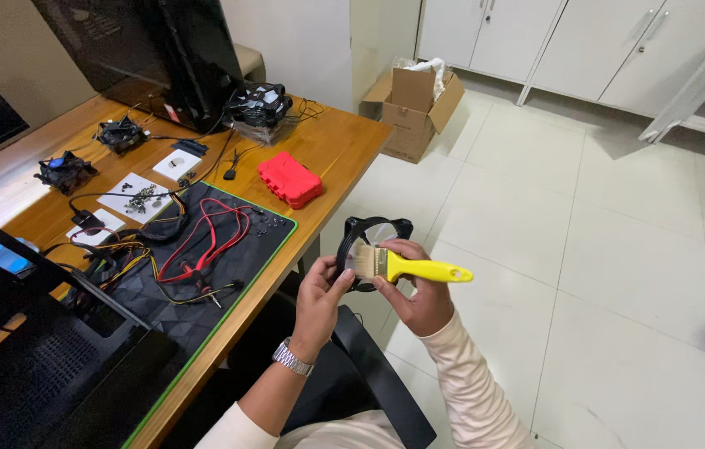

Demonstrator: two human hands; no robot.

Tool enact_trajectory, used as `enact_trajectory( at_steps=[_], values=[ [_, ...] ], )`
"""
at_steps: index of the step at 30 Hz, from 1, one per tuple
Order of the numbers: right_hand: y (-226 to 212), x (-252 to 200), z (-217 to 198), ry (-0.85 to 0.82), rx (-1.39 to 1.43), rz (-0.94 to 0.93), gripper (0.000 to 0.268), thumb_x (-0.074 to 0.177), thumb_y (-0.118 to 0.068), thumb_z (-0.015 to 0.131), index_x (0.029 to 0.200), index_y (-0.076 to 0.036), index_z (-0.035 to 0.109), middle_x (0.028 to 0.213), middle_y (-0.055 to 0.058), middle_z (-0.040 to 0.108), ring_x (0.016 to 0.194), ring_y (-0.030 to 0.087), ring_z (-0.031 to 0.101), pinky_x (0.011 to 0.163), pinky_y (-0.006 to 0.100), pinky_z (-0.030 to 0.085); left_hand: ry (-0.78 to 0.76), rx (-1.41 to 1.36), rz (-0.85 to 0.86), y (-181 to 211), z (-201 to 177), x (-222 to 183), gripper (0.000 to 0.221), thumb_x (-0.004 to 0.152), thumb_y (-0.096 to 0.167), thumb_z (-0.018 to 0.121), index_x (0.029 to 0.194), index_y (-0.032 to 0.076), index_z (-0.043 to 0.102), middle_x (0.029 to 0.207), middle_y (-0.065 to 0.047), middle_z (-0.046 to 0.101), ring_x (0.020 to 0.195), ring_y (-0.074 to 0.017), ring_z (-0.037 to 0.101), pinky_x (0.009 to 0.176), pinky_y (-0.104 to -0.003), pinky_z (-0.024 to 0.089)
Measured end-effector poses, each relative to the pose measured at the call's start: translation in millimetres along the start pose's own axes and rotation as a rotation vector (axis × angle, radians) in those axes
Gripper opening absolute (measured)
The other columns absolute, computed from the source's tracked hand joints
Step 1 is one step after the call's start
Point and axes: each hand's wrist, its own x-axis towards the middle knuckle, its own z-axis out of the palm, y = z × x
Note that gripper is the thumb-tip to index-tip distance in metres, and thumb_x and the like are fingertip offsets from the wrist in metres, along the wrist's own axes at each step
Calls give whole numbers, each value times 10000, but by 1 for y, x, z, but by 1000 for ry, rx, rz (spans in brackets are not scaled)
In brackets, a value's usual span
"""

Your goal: The person brushes dust off the blades and frame of a computer fan with a paintbrush, then picks up another fan from a computer case.

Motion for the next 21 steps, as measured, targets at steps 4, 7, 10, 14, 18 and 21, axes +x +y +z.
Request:
enact_trajectory(
  at_steps=[4, 7, 10, 14, 18, 21],
  values=[
    [3, -4, -1, 11, -16, 18, 448, 888, -63, 758, 1268, 39, 545, 1250, 217, 608, 1219, 404, 636, 948, 449, 578, -24, 23, 22, -3, 0, 1, 282, 956, 45, 683, 1226, -19, 634, 1006, -97, 736, 900, -138, 645, 848, -312, 575],
    [3, -4, -3, 1, 42, 7, 464, 911, -53, 724, 1317, 13, 511, 1301, 213, 574, 1252, 391, 614, 980, 464, 570, -54, 47, 42, 0, 0, 1, 338, 958, 62, 696, 1260, -64, 611, 1036, -125, 756, 909, -111, 641, 847, -319, 586],
    [3, -3, -6, -76, -24, 45, 499, 888, -69, 756, 1326, 5, 531, 1294, 225, 593, 1225, 423, 634, 955, 491, 575, -53, 91, 40, 1, -3, 1, 286, 964, 48, 684, 1224, -57, 628, 989, -144, 764, 876, -137, 677, 822, -318, 597],
    [6, -5, -4, -47, -29, 3, 457, 912, -55, 719, 1320, 11, 524, 1306, 208, 581, 1260, 400, 610, 992, 479, 553, -47, 49, 9, 1, 1, 1, 315, 961, 68, 693, 1246, -47, 625, 995, -107, 752, 893, -122, 656, 844, -313, 583],
    [7, -6, -7, -71, -36, 64, 482, 882, -76, 742, 1319, -20, 546, 1282, 218, 599, 1218, 424, 640, 993, 490, 551, -74, 113, 19, 13, 1, -3, 288, 975, 58, 675, 1239, -52, 643, 985, -153, 758, 895, -147, 653, 861, -347, 577],
    [8, -3, -1, -2, -45, -24, 443, 902, -77, 728, 1300, -10, 545, 1281, 193, 599, 1256, 379, 617, 1016, 470, 549, -103, 94, 23, 10, 6, -2, 302, 987, 48, 651, 1267, -62, 623, 1008, -189, 769, 921, -156, 657, 865, -371, 568]
  ],
)
